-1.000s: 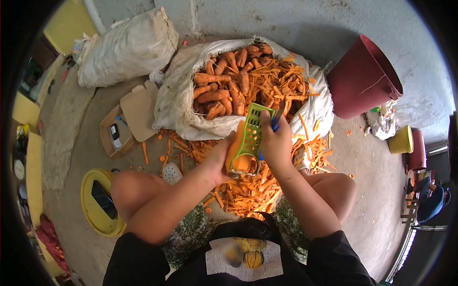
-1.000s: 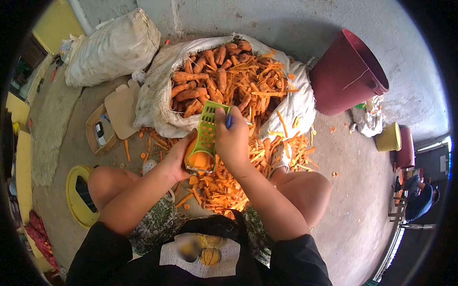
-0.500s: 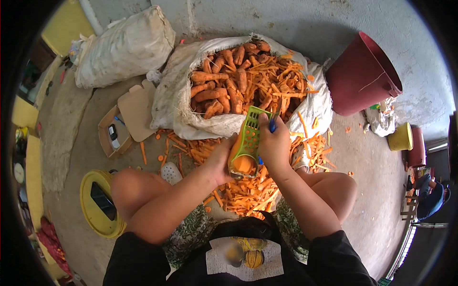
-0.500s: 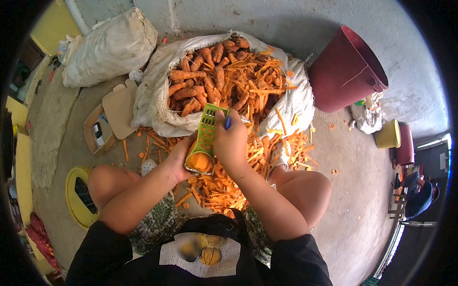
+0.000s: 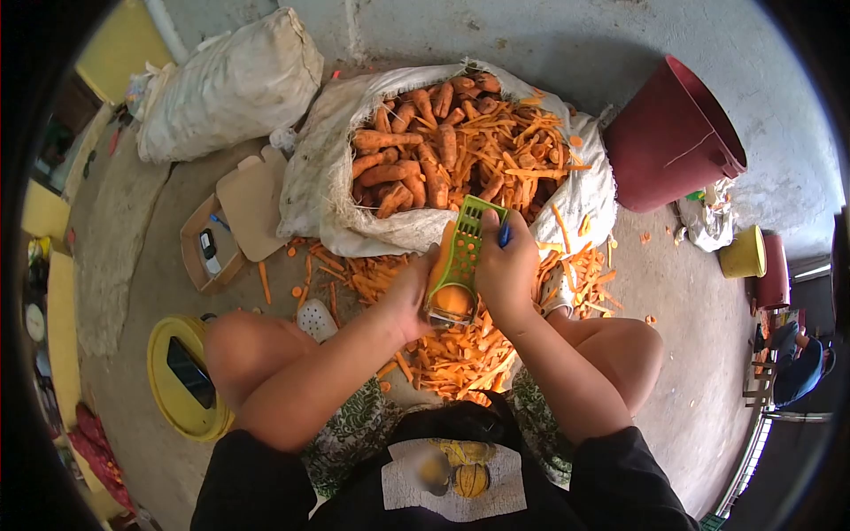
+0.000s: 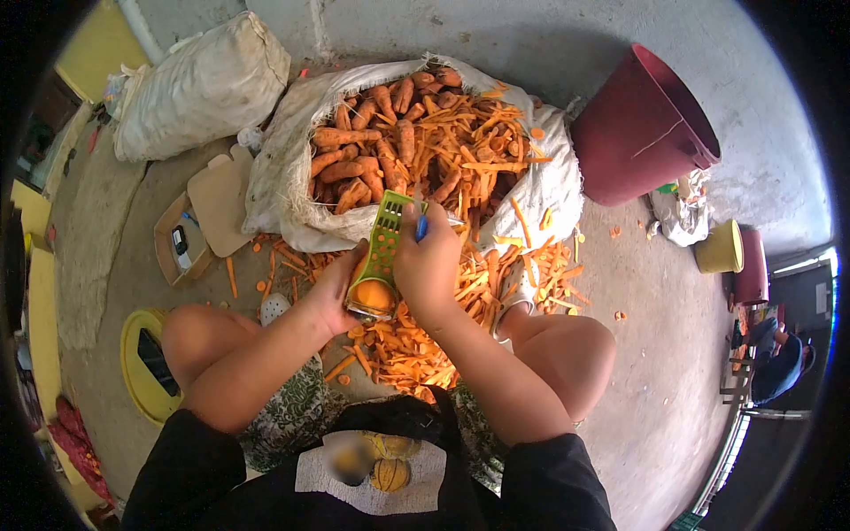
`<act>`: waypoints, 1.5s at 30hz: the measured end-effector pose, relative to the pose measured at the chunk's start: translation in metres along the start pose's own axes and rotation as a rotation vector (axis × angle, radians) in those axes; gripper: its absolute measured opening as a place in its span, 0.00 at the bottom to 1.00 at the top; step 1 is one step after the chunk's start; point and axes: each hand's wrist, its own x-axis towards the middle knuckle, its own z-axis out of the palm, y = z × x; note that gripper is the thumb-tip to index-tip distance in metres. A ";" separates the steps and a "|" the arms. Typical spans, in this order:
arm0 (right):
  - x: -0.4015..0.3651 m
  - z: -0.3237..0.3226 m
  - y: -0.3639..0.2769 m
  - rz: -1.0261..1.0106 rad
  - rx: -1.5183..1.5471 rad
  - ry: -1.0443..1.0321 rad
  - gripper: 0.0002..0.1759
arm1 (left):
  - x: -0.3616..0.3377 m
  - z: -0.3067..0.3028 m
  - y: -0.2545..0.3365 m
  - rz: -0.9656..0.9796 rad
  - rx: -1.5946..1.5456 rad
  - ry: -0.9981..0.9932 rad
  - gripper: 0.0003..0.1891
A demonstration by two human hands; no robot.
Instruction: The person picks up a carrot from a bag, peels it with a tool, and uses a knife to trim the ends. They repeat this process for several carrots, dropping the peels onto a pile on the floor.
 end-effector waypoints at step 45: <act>-0.011 0.008 -0.001 -0.233 -0.114 0.032 0.12 | -0.007 0.000 -0.004 0.077 0.073 0.071 0.18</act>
